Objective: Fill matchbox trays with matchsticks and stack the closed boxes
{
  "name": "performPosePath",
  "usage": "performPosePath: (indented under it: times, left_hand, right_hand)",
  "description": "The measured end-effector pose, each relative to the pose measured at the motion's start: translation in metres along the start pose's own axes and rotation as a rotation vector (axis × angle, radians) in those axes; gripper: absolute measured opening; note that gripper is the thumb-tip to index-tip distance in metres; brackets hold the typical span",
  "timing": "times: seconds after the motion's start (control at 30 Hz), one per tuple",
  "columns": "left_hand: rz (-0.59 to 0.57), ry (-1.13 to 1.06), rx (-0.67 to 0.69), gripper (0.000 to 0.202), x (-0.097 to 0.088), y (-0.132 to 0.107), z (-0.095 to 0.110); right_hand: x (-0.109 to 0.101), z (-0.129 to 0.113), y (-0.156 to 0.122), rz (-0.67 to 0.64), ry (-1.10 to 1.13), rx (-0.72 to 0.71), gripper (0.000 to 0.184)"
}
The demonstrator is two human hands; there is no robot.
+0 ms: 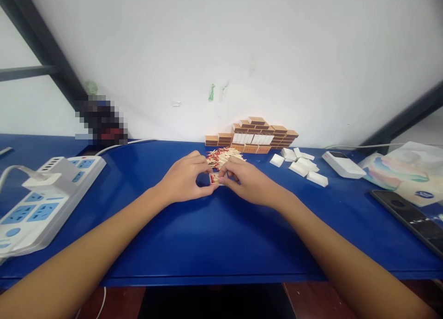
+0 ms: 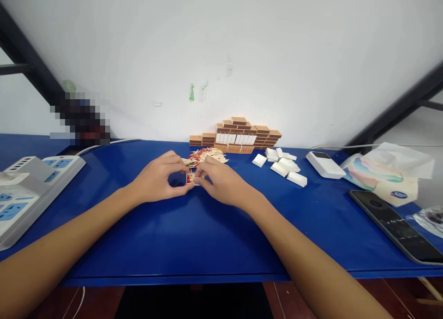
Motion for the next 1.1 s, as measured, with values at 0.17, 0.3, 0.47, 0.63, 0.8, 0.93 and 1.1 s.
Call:
performPosePath:
  times: [0.17, 0.3, 0.47, 0.63, 0.8, 0.93, 1.1]
  left_hand:
    - [-0.009, -0.007, -0.004, 0.023, 0.002, -0.001, 0.000]
    - [-0.023, -0.017, 0.000, 0.023, 0.003, 0.000, 0.001]
    - [-0.022, -0.023, 0.005, 0.022, 0.003, 0.000, 0.001]
    - [-0.019, -0.021, 0.005, 0.022, 0.003, -0.001, 0.000]
    - [-0.019, -0.047, -0.003, 0.024, 0.004, -0.001, -0.001]
    - [-0.067, -0.082, -0.018, 0.026, 0.004, 0.000, -0.005]
    - [-0.123, -0.088, -0.015, 0.029, 0.005, 0.002, -0.010]
  right_hand:
    - [0.001, 0.003, -0.001, -0.010, 0.026, -0.023, 0.011]
    - [0.004, 0.007, -0.001, 0.016, 0.018, -0.068, 0.013]
    - [0.008, 0.008, -0.001, 0.034, 0.023, -0.121, 0.020]
    - [0.004, 0.005, -0.002, 0.018, 0.042, -0.105, 0.023]
    - [-0.004, 0.003, -0.004, 0.049, 0.081, -0.090, 0.011]
    - [-0.002, 0.001, -0.003, -0.038, 0.152, -0.080, 0.010]
    - [0.003, -0.002, -0.004, -0.146, 0.231, -0.049, 0.009]
Point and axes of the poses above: each hand's wrist, its own y-axis towards the middle knuckle, its own x-axis out of the palm, z = x × y, the point moved 1 cm from there along y, towards the middle knuckle, and after that the axes turned 12 degrees about -y, right-handed, at the moved point
